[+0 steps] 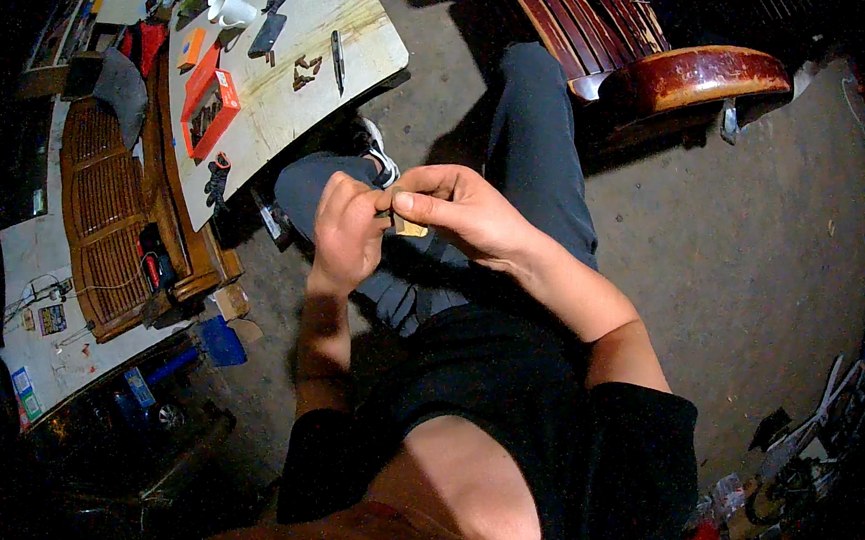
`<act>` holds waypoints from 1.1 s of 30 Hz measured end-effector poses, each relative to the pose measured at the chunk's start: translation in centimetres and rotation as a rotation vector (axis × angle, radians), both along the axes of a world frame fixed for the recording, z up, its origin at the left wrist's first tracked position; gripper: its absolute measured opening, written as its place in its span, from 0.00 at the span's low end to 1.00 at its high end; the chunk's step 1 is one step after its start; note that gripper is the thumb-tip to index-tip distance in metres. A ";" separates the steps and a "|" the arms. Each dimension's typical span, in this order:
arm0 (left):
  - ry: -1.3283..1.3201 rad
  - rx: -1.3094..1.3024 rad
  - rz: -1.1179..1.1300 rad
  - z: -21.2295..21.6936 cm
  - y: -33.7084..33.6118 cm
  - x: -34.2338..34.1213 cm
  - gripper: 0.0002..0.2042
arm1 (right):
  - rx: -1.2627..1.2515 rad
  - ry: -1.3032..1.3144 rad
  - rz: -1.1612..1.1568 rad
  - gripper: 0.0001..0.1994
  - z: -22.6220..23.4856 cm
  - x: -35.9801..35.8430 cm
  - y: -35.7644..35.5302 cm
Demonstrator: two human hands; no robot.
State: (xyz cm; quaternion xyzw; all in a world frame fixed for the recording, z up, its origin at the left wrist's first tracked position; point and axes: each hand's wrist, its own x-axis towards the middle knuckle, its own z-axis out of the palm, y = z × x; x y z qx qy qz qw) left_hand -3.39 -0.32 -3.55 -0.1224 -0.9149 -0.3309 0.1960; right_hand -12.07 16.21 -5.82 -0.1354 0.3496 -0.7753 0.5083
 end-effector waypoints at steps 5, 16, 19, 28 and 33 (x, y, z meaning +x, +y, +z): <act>-0.035 0.133 0.025 -0.6 0.1 -0.1 0.08 | 0.048 0.123 -0.063 0.13 0.3 0.2 0.0; 0.098 -0.097 -0.021 -0.8 -0.7 -0.3 0.08 | -0.095 -0.311 0.133 0.13 -0.5 -0.4 0.0; 0.016 0.288 -0.094 -0.7 -0.4 0.0 0.07 | -0.164 -0.202 0.049 0.15 -0.3 0.1 0.0; -0.071 0.510 -0.175 -1.0 -0.1 0.1 0.14 | -0.023 0.169 -0.051 0.15 1.5 -0.1 0.5; -0.128 0.471 -0.137 -0.5 0.1 0.2 0.14 | 0.012 0.268 -0.072 0.14 1.5 0.1 0.4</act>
